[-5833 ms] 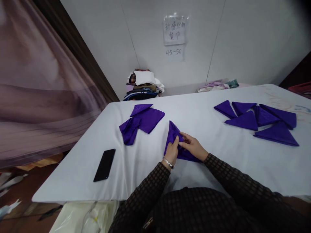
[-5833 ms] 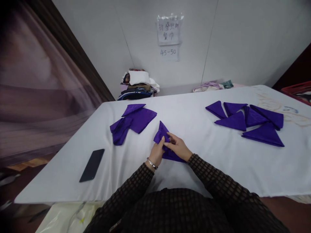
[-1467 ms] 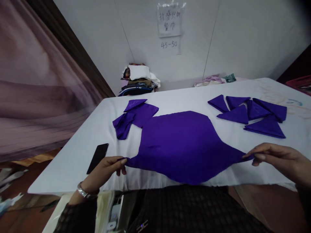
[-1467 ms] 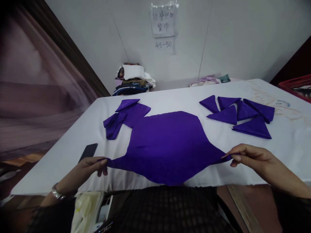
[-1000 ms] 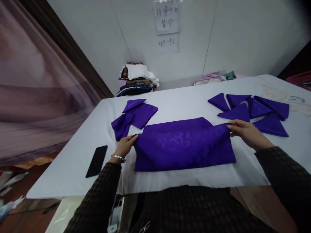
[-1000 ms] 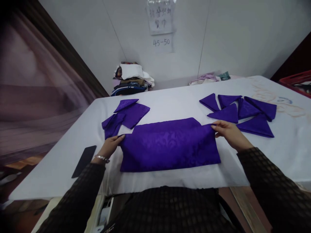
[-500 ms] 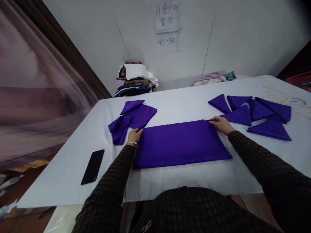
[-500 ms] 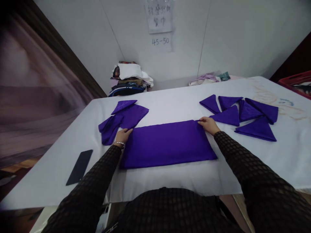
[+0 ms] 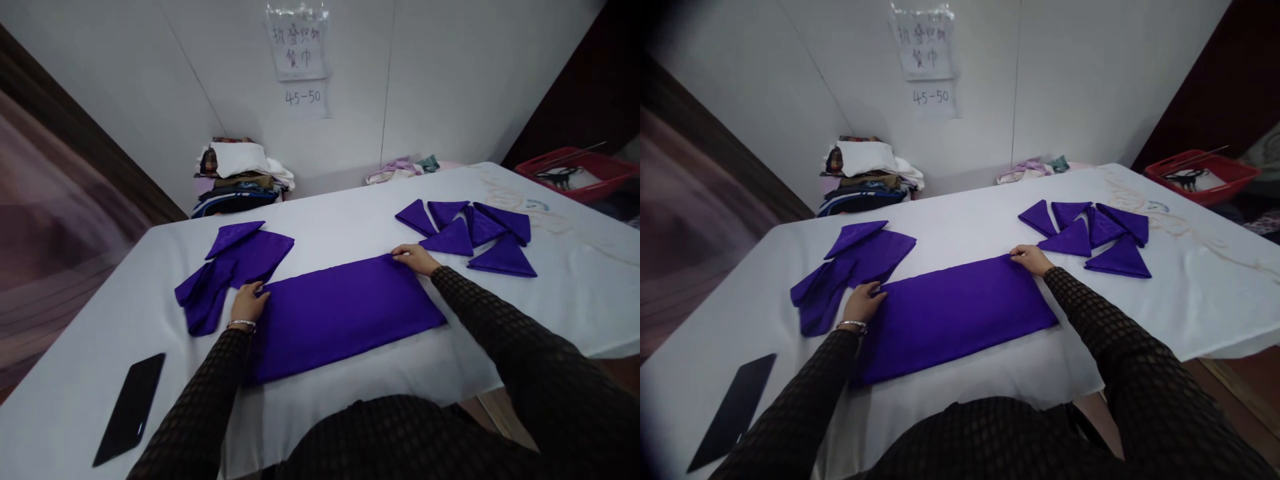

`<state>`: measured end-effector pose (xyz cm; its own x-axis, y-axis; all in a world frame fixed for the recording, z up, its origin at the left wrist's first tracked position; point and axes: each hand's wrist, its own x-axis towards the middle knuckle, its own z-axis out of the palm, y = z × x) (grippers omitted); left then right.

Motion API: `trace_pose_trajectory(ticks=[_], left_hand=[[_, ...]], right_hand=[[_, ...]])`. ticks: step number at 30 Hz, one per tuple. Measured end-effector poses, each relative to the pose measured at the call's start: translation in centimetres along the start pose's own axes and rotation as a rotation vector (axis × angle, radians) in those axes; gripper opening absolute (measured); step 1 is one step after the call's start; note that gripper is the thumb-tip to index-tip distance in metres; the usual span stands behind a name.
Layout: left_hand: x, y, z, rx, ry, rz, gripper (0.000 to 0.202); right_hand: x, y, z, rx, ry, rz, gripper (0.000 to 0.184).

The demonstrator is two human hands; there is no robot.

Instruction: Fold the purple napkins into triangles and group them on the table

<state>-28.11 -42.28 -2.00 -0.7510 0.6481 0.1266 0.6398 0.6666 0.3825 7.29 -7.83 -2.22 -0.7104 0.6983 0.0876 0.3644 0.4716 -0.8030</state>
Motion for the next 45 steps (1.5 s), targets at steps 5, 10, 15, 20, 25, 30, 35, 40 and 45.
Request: trace_pose_trajectory(ticks=[5,10,15,20,25,30,35,40,45], left_hand=[[1.1,0.7,-0.4,-0.005,-0.121,-0.032,0.018],[1.0,1.1,-1.2,-0.259,-0.095,-0.070,0.010],[0.3,0.6,-1.9,-0.575,-0.047,-0.273,0.020],[-0.4,1.0,-2.1,-0.617,-0.011,-0.325,0.021],[-0.4,2.0,-2.5,-0.507,-0.004,-0.311,0.017],[0.0,2.1,-2.4,-0.434,-0.016,-0.300,0.012],[0.7,0.9,-1.8,-0.436,-0.090,-0.358,0.023],[1.0,0.3,-1.6,-0.579,-0.236,-0.327,0.029],[0.9,1.1,-1.3,-0.439,-0.128,-0.282,0.015]], right_hand=[[0.2,-1.1,0.1,0.061,-0.141,-0.049,0.017],[0.7,-1.3,0.3,0.008,-0.177,-0.047,0.005],[1.1,-1.6,0.2,0.034,-0.196,-0.044,0.008],[1.3,-1.3,-0.5,0.140,-0.169,0.027,0.022],[1.5,-0.6,-0.7,0.202,-0.078,0.109,0.027],[1.8,-0.2,0.0,0.201,0.009,0.139,0.024],[2.3,0.5,0.3,0.157,0.068,0.177,0.034],[2.4,0.9,0.3,0.124,0.067,0.190,0.031],[2.5,1.0,0.2,0.091,0.074,0.198,0.025]])
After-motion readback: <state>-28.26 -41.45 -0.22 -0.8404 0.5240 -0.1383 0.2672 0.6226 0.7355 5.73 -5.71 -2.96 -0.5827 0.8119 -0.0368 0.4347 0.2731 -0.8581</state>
